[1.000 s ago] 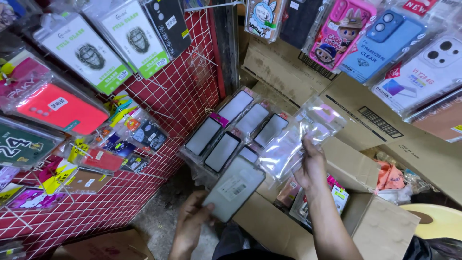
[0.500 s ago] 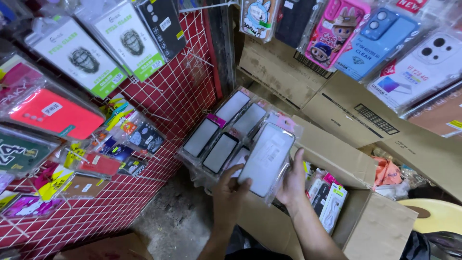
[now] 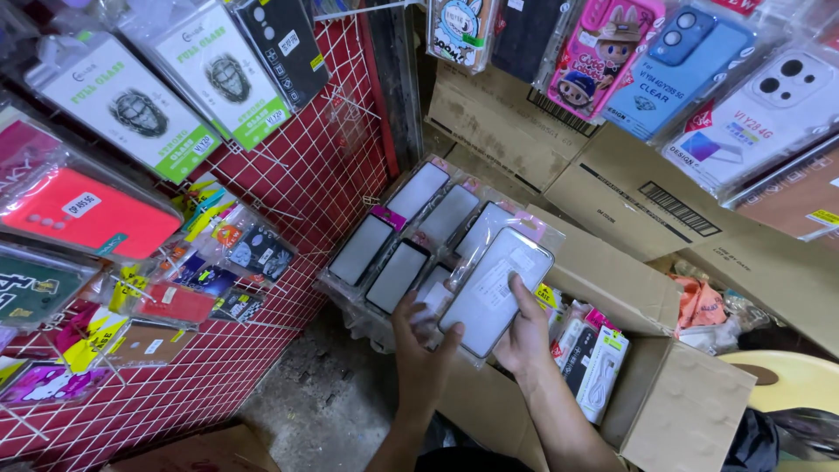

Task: The person removes packaged phone cases from a cardboard box, briefly turns them over, and places them into a clear plastic organizer tray. The person repeats this action for several cases of different colors and styles.

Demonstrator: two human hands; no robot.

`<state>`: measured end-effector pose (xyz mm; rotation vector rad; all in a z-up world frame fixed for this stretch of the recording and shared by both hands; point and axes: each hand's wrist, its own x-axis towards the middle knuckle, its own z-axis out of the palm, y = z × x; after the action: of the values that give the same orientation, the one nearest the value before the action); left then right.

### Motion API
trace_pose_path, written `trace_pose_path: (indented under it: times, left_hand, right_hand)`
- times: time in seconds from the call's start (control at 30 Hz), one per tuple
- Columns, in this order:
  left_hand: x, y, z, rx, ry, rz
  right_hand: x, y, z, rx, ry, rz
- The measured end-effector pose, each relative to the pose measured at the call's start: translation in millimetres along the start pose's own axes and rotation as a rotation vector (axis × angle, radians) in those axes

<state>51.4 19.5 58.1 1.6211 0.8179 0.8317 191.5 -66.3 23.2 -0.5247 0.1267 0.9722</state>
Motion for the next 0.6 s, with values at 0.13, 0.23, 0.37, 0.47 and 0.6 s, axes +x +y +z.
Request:
trace_pose_path:
  times: [0.13, 0.23, 0.37, 0.47, 0.6]
  left_hand:
    - [-8, -34, 4, -0.356, -0.094, -0.441]
    - [-16, -55, 7, -0.504, -0.141, -0.451]
    - [-14, -61, 2, -0.525, -0.134, -0.393]
    - [-10, -71, -6, -0.514, -0.105, -0.410]
    - [2, -88, -24, -0.545, -0.006, -0.473]
  right_hand:
    - [8, 6, -13, -0.040, 0.101, -0.092]
    - [9, 10, -5, -0.109, 0.141, -0.150]
    - [11, 20, 5, -0.219, 0.200, -0.241]
    - [19, 30, 0, -0.273, 0.206, -0.240]
    - [30, 32, 9, -0.368, 0.141, -0.247]
